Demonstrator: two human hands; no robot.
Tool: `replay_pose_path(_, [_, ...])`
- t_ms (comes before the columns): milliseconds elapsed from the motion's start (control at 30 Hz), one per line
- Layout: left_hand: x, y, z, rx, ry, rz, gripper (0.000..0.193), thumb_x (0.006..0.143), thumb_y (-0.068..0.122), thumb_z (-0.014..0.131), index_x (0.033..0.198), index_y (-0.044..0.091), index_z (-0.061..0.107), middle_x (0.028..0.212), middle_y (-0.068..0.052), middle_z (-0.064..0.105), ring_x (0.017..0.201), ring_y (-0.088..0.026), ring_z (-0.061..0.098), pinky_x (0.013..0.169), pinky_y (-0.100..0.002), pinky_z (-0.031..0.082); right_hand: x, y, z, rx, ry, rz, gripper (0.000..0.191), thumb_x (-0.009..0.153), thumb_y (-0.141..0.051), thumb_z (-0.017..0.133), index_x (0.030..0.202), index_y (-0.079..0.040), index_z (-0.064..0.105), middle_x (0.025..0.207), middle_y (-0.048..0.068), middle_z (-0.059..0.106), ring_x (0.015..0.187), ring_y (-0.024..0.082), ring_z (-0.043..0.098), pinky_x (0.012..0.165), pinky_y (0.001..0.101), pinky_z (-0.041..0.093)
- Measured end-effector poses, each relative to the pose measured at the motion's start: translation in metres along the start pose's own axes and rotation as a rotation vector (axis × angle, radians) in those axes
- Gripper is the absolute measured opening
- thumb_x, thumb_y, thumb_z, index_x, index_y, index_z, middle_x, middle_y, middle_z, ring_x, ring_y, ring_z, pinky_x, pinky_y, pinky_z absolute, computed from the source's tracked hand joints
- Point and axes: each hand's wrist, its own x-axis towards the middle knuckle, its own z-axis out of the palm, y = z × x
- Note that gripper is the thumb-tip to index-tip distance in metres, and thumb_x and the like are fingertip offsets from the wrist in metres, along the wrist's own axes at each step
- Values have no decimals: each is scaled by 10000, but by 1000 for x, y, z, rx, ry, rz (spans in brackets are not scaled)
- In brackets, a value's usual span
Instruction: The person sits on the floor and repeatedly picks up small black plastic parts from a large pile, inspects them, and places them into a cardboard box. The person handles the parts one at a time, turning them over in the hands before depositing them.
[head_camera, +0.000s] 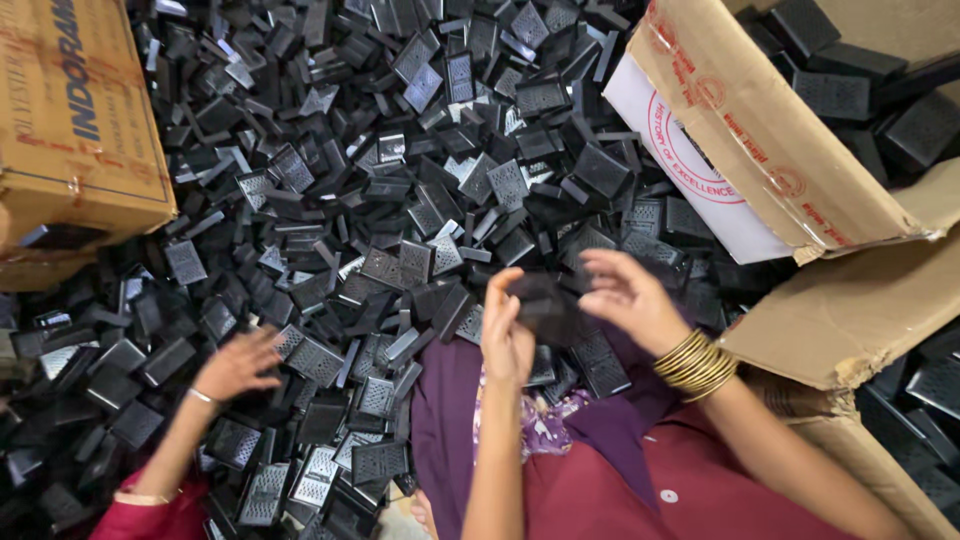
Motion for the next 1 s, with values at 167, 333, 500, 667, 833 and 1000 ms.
replay_pose_path(167, [-10,-19,8,10,149,39,513,1011,252,554,1480,71,450,1379,-66,548,1284,-197,521,1108,-337,399,-4,-22,46,-137,-146,18,549,842,-157,796,1359,-93,626,1208,51,653,1091,144,625,954,317,539])
replay_pose_path(333, [-12,-16,-5,141,121,-85,576,982,325,528,1508,127,399,1411,-43,534,1309,-192,528,1094,-346,423,-9,-25,55,-320,-107,-145,549,835,-202,817,1332,-91,611,1235,55,617,1129,140,637,989,315,525])
replay_pose_path(500, [-23,-16,-8,333,190,-115,573,1012,339,488,1544,161,366,1291,-82,572,1170,-201,571,1016,-340,445,-7,-15,53,-272,-166,29,491,784,-219,832,1195,-106,589,1110,38,595,1009,141,613,917,329,538])
replay_pose_path(667, [-7,-22,-10,713,251,184,557,1046,306,471,1550,81,393,1141,-101,602,1035,-192,577,953,-317,460,-6,-13,52,-192,-246,150,423,776,-219,873,986,-114,521,982,-1,601,970,86,580,857,301,544])
replay_pose_path(833, [-11,-19,-1,759,232,257,528,1055,267,423,1539,61,380,1143,-94,583,1011,-187,576,938,-315,460,-4,-14,48,-160,-159,78,443,727,-176,875,972,-115,511,888,-33,628,870,58,616,785,253,552])
replay_pose_path(1000, [-20,0,11,1113,358,301,481,1017,227,477,1463,48,486,1263,-127,601,1108,-252,590,993,-350,455,-6,-16,40,-201,22,10,441,729,-160,889,1001,-107,546,831,-13,553,772,84,531,685,255,479])
